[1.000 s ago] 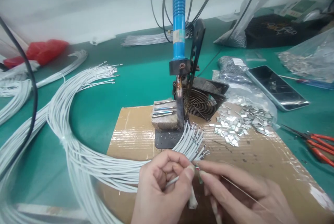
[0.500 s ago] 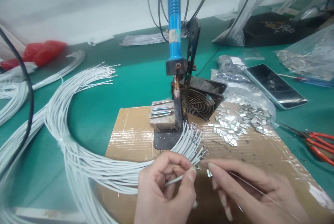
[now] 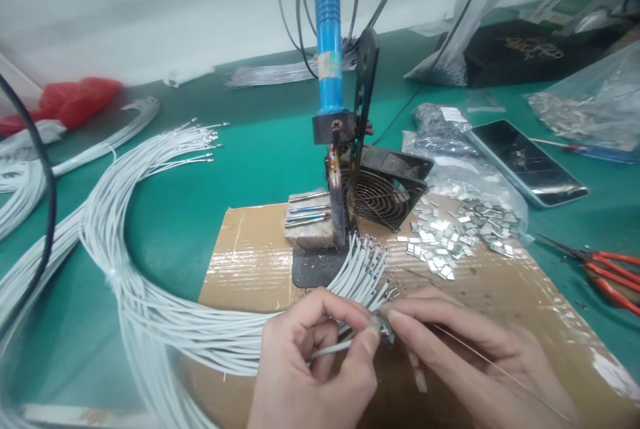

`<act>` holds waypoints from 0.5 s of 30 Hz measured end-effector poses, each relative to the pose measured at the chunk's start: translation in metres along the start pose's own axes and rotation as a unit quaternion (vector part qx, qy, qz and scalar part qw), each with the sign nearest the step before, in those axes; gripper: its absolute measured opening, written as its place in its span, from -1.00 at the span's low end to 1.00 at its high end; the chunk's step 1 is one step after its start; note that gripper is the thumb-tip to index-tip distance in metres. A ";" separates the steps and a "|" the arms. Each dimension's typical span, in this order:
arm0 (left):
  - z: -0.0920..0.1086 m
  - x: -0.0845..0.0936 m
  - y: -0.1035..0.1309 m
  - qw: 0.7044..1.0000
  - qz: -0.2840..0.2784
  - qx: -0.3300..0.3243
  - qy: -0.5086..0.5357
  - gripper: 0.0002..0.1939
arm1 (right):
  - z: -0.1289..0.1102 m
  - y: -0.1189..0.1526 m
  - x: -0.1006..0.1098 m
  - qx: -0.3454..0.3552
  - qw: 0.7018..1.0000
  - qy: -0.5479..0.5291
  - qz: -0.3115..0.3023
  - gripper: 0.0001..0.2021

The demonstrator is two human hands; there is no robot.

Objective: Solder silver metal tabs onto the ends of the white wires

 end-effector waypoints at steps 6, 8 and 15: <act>0.006 -0.002 -0.001 0.997 0.000 0.009 0.072 -0.85 | -0.005 -0.004 0.000 0.031 0.999 0.038 -0.015 -0.86; 0.006 -0.003 -0.002 0.997 -0.005 0.001 0.081 -0.84 | -0.004 -0.004 0.000 0.030 0.998 0.048 -0.023 -0.86; 0.007 -0.002 -0.003 0.998 0.002 -0.009 0.061 -0.83 | -0.006 -0.007 0.003 0.059 0.990 0.097 -0.084 -0.88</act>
Point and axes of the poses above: each hand's wrist, its own y-axis away from the middle knuckle, its own x-axis out of the back of the hand, z = x × y, the point moved 6 cm from there along -y, towards the middle knuckle, and after that the axes turned 14 degrees about -y, right-handed, at the moved point
